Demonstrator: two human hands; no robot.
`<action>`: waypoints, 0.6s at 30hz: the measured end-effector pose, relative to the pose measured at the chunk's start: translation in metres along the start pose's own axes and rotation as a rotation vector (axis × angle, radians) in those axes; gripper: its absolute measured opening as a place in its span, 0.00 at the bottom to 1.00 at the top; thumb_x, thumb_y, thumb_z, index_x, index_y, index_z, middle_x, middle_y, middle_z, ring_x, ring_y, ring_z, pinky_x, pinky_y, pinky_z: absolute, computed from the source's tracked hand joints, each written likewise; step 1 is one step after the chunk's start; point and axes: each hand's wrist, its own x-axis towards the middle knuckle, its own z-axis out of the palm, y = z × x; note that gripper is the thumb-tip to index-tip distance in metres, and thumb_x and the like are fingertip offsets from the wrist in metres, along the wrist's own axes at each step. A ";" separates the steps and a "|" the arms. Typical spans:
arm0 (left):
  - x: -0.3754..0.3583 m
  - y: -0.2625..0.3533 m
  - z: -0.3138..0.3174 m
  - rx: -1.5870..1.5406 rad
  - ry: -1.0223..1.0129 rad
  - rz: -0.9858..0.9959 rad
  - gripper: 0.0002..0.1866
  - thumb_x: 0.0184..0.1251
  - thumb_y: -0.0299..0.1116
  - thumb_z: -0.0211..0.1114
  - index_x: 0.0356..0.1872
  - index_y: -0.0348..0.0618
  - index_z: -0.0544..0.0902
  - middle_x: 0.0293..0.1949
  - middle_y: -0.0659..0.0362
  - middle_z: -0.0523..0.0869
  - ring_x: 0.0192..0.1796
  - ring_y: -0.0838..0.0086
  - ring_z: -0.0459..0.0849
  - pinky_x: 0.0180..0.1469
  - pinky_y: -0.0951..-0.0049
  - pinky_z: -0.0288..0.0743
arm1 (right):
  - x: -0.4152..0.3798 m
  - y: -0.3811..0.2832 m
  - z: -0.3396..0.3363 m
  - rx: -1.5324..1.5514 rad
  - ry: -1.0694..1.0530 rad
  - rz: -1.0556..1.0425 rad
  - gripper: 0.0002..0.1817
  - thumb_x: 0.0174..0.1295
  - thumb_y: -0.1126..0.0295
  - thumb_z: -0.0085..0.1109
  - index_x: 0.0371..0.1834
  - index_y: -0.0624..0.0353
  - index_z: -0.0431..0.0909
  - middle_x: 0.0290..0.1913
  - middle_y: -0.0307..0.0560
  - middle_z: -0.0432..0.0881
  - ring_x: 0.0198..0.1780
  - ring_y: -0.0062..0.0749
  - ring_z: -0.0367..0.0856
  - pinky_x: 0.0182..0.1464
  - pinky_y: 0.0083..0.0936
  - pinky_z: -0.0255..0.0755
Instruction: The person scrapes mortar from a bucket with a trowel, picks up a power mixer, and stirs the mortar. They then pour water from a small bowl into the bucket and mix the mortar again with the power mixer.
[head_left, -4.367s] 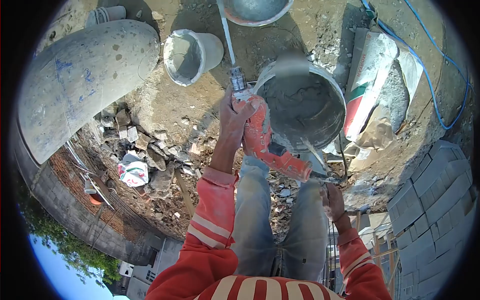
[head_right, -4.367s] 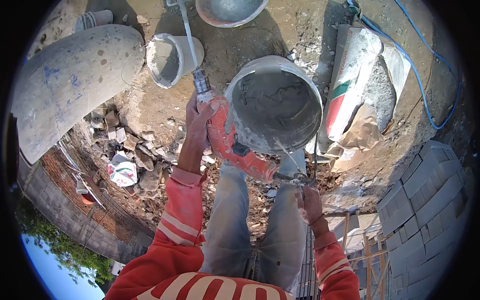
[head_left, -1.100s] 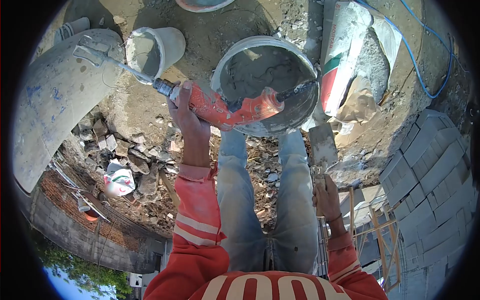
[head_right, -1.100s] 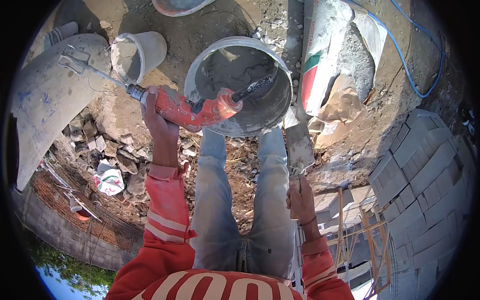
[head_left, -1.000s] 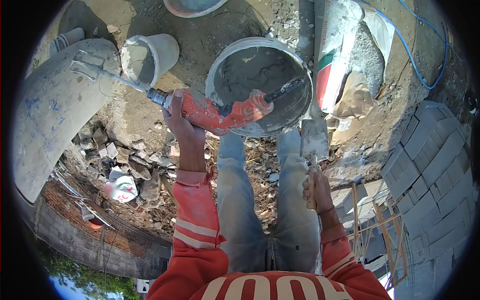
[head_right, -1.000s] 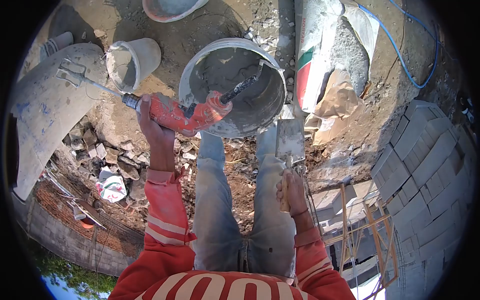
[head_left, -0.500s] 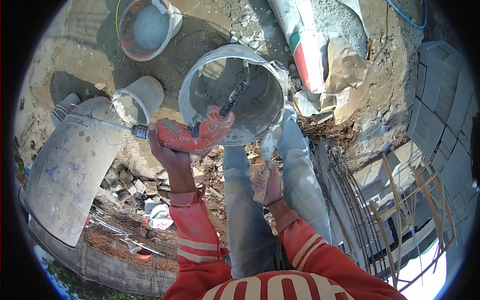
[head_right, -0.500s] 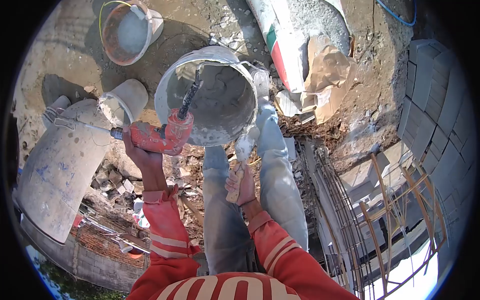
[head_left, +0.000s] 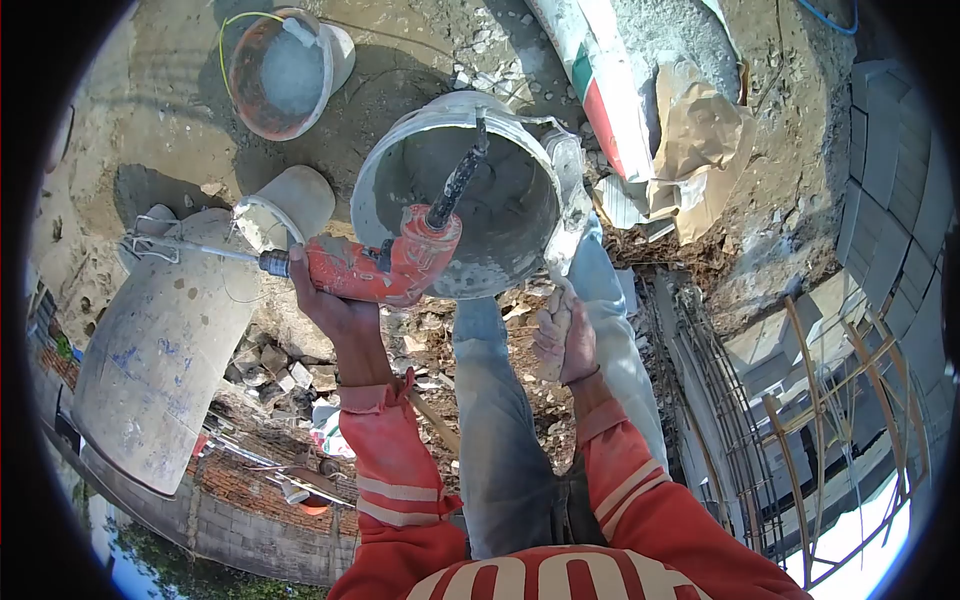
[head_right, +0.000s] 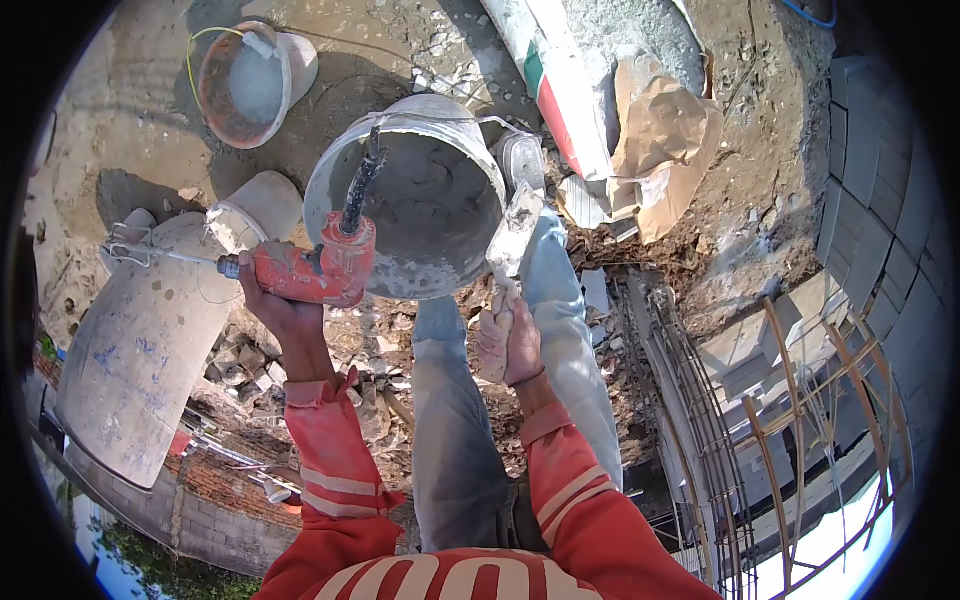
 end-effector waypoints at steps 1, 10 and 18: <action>0.002 -0.001 -0.003 0.002 -0.009 -0.002 0.16 0.74 0.49 0.59 0.42 0.46 0.77 0.33 0.61 0.79 0.38 0.69 0.80 0.45 0.61 0.78 | 0.006 -0.017 0.018 -0.183 0.010 0.021 0.18 0.77 0.48 0.46 0.39 0.50 0.69 0.20 0.36 0.65 0.15 0.20 0.63 0.17 0.23 0.64; 0.004 0.023 0.013 -0.053 0.024 0.047 0.16 0.74 0.48 0.61 0.42 0.44 0.77 0.33 0.59 0.80 0.37 0.69 0.80 0.43 0.64 0.78 | -0.015 -0.041 0.042 -1.971 -0.047 -0.673 0.24 0.66 0.65 0.57 0.62 0.64 0.68 0.36 0.61 0.85 0.36 0.60 0.84 0.37 0.46 0.77; 0.018 0.030 -0.010 0.054 0.061 0.153 0.16 0.74 0.45 0.61 0.47 0.43 0.76 0.36 0.59 0.80 0.38 0.69 0.81 0.43 0.64 0.78 | -0.014 -0.032 -0.003 -2.409 0.254 -0.420 0.30 0.64 0.66 0.62 0.67 0.64 0.64 0.36 0.65 0.83 0.36 0.63 0.83 0.40 0.52 0.76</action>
